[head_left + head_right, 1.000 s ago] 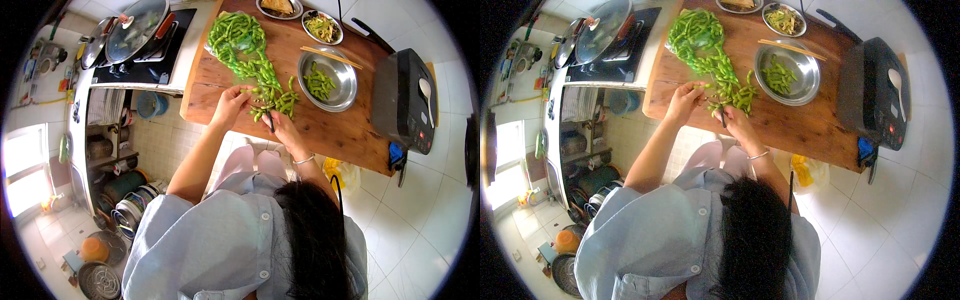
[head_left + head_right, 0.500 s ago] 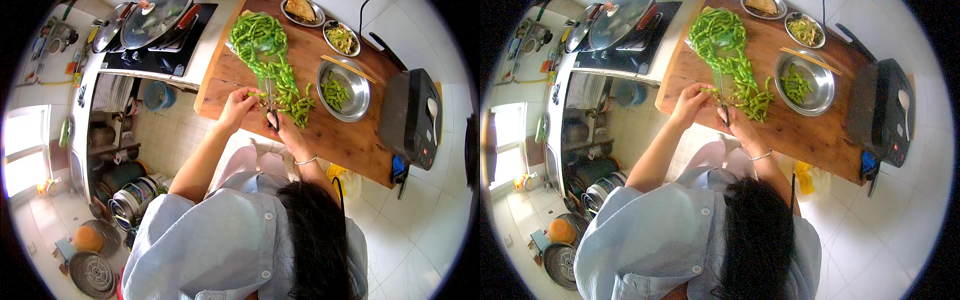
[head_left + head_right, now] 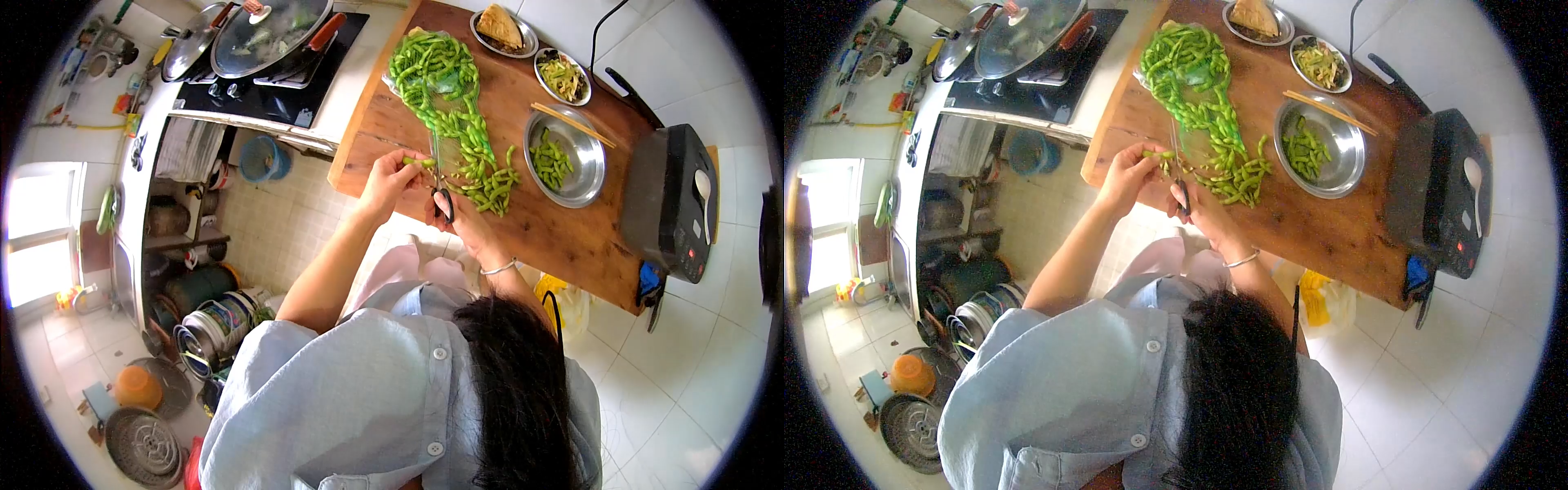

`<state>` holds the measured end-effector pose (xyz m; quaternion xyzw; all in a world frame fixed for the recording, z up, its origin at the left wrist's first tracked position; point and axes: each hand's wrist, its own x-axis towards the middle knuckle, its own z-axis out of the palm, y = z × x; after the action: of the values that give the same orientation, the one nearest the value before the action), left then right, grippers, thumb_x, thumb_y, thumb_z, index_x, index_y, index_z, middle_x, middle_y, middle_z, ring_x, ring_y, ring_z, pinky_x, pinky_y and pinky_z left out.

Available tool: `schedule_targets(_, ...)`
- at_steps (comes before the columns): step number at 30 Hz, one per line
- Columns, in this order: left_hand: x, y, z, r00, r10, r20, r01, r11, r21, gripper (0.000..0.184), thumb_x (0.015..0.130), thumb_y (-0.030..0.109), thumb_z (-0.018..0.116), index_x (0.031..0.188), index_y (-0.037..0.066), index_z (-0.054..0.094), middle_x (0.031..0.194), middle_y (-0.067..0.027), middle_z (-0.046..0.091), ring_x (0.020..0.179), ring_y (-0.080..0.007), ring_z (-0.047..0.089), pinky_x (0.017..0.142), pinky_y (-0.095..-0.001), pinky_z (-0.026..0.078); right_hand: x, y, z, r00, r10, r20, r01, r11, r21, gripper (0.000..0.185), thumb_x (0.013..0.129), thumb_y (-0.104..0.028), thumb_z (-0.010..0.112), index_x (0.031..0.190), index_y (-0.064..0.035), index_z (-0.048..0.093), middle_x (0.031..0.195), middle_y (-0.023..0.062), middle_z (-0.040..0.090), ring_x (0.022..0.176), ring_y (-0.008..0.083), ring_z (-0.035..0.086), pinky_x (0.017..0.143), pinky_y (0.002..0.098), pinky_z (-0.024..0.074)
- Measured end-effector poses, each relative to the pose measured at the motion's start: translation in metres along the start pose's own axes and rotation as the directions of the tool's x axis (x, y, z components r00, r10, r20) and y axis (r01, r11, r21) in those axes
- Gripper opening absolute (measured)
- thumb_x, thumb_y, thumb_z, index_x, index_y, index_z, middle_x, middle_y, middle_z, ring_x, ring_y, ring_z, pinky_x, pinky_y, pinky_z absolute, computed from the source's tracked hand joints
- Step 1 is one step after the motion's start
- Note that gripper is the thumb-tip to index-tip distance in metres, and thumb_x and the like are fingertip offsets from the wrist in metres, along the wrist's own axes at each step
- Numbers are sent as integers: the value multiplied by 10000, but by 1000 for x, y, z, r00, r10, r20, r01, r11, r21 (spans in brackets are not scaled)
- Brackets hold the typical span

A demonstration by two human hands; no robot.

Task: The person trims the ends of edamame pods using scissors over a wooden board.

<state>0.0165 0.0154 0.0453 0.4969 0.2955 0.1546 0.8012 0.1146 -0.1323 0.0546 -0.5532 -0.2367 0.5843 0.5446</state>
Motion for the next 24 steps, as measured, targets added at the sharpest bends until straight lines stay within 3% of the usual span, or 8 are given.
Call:
schedule_targets(4, -5, 6, -7, 1000, -27, 4, 26, 992, 124, 165, 868, 84, 559, 1008, -3, 571, 739, 8, 542, 657, -46, 496, 598, -183, 423, 1, 9, 2, 1000, 1, -7, -2, 994, -110, 421, 911, -469, 470, 734, -92, 536, 654, -17, 511, 551, 45, 406, 503, 190, 313)
schedule_targets(7, -9, -2, -12, 998, -58, 5, 58, 998, 37, 171, 872, 83, 552, 1023, 4, 572, 762, -1, 552, 682, -53, 516, 602, -183, 432, 4, 24, 4, 998, 1, -55, -12, 979, -202, 428, 918, -456, 463, 683, -100, 503, 614, -16, 488, 530, 46, 390, 489, 201, 293)
schedule_targets(10, -16, -7, -6, 990, -139, -34, 127, 964, -235, 176, 884, 71, 539, 1043, 2, 567, 793, -14, 566, 713, -68, 542, 632, -184, 460, 6, 31, 7, 989, 24, -147, -71, 944, -321, 546, 890, -544, 437, 613, -79, 515, 522, 12, 440, 520, 114, 426, 515, 264, 327)
schedule_targets(14, -24, -19, 8, 968, -159, -195, 38, 860, -510, 113, 892, 59, 538, 988, 5, 565, 808, -27, 579, 730, -86, 562, 658, -196, 492, 7, 46, 2, 987, 2, -162, -45, 965, -260, 505, 880, -517, 482, 609, -92, 508, 527, 4, 431, 521, 125, 410, 529, 263, 317)
schedule_targets(16, -23, -31, 12, 959, -133, -251, -45, 802, -596, 72, 890, 50, 543, 946, 9, 561, 804, -29, 580, 732, -88, 566, 661, -193, 501, 6, 40, 0, 995, 9, -97, -33, 970, -242, 444, 906, -458, 483, 637, -104, 487, 552, -21, 442, 514, 77, 385, 491, 232, 285)
schedule_targets(20, -21, -69, 13, 963, -39, -267, -136, 784, -605, 44, 873, 53, 566, 898, 22, 547, 794, -28, 578, 694, -95, 570, 646, -196, 509, 4, 51, -15, 999, -41, -33, 28, 943, -332, 432, 917, -417, 498, 612, -113, 464, 548, -39, 428, 516, 57, 370, 475, 231, 263)
schedule_targets(21, -21, -71, 19, 948, -66, -311, -137, 797, -588, 45, 876, 55, 555, 906, 22, 547, 792, -31, 577, 683, -98, 572, 640, -205, 512, -3, 40, -12, 999, -33, -41, 21, 964, -264, 453, 913, -418, 505, 582, -113, 452, 537, -40, 417, 516, 60, 365, 482, 235, 264)
schedule_targets(24, -22, -73, 35, 912, -118, -392, -163, 775, -611, 59, 884, 49, 537, 930, 15, 553, 830, -54, 602, 712, -103, 592, 665, -196, 523, -5, 42, -23, 998, -51, -32, 37, 938, -344, 454, 916, -417, 503, 592, -101, 460, 538, -35, 417, 505, 70, 366, 483, 233, 272)
